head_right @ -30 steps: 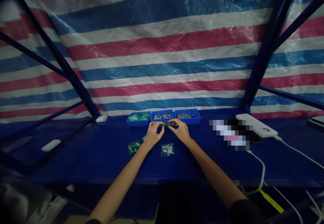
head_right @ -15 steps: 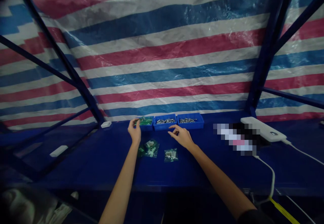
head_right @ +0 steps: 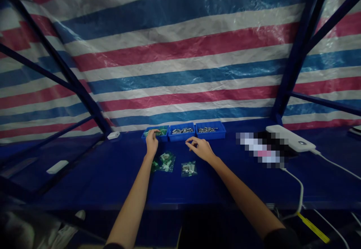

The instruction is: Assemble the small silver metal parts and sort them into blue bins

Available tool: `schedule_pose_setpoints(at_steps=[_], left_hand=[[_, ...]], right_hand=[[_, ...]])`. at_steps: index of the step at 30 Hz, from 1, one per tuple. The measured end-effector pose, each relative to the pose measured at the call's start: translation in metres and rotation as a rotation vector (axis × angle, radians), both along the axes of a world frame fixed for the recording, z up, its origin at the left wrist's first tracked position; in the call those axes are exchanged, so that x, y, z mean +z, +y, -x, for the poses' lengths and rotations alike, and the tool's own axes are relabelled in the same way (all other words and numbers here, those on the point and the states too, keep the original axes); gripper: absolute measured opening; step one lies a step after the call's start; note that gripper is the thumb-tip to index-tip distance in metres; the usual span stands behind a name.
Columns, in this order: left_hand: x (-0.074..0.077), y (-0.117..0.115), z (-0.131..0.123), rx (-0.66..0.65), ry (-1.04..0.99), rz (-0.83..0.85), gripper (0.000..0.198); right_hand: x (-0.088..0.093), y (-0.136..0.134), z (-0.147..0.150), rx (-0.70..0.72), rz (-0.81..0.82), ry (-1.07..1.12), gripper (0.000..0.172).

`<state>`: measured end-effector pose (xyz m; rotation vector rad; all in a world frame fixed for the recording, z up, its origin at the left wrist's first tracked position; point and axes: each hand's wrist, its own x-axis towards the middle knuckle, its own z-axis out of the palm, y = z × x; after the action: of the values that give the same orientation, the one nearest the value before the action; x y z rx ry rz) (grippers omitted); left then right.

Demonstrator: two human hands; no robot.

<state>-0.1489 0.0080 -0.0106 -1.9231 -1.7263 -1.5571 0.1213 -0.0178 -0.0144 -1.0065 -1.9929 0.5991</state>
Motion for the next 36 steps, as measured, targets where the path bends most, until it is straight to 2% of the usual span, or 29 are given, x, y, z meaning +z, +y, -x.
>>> schedule_pose_setpoints(at_steps=[4, 11, 16, 18, 21, 23, 25, 30, 32, 36], left_hand=[[0.000, -0.002, -0.004, 0.018, 0.059, 0.061, 0.033], [-0.003, -0.008, -0.016, 0.206, 0.214, 0.254, 0.031], [-0.001, -0.008, -0.017, 0.255, 0.250, 0.300, 0.026], [0.003, -0.011, -0.020, 0.282, 0.251, 0.264, 0.027], [0.015, -0.020, -0.027, 0.296, 0.250, 0.147, 0.030], [0.023, -0.026, -0.034, 0.243, 0.242, 0.064, 0.027], [0.029, -0.032, -0.041, 0.132, 0.234, 0.033, 0.023], [0.026, -0.035, -0.059, -0.221, 0.296, 0.195, 0.020], [0.020, -0.035, -0.066, -0.318, 0.306, 0.261, 0.020], [0.011, -0.034, -0.078, -0.461, 0.243, 0.302, 0.024]], right_hand=[[0.001, 0.000, -0.001, -0.004, 0.009, -0.014, 0.026], [0.004, -0.006, 0.000, 0.045, 0.032, -0.087, 0.021], [0.004, -0.004, -0.001, 0.112, 0.093, -0.111, 0.020], [0.002, -0.001, -0.004, 0.170, 0.134, -0.134, 0.026], [0.002, 0.001, -0.010, 0.297, 0.212, -0.192, 0.049], [0.005, 0.000, -0.014, 0.375, 0.243, -0.256, 0.064], [0.007, -0.003, -0.015, 0.406, 0.222, -0.327, 0.068], [0.004, -0.003, -0.010, 0.359, 0.133, -0.340, 0.048], [0.002, 0.000, -0.008, 0.274, 0.121, -0.291, 0.043], [0.002, 0.004, -0.009, 0.010, 0.064, -0.188, 0.030]])
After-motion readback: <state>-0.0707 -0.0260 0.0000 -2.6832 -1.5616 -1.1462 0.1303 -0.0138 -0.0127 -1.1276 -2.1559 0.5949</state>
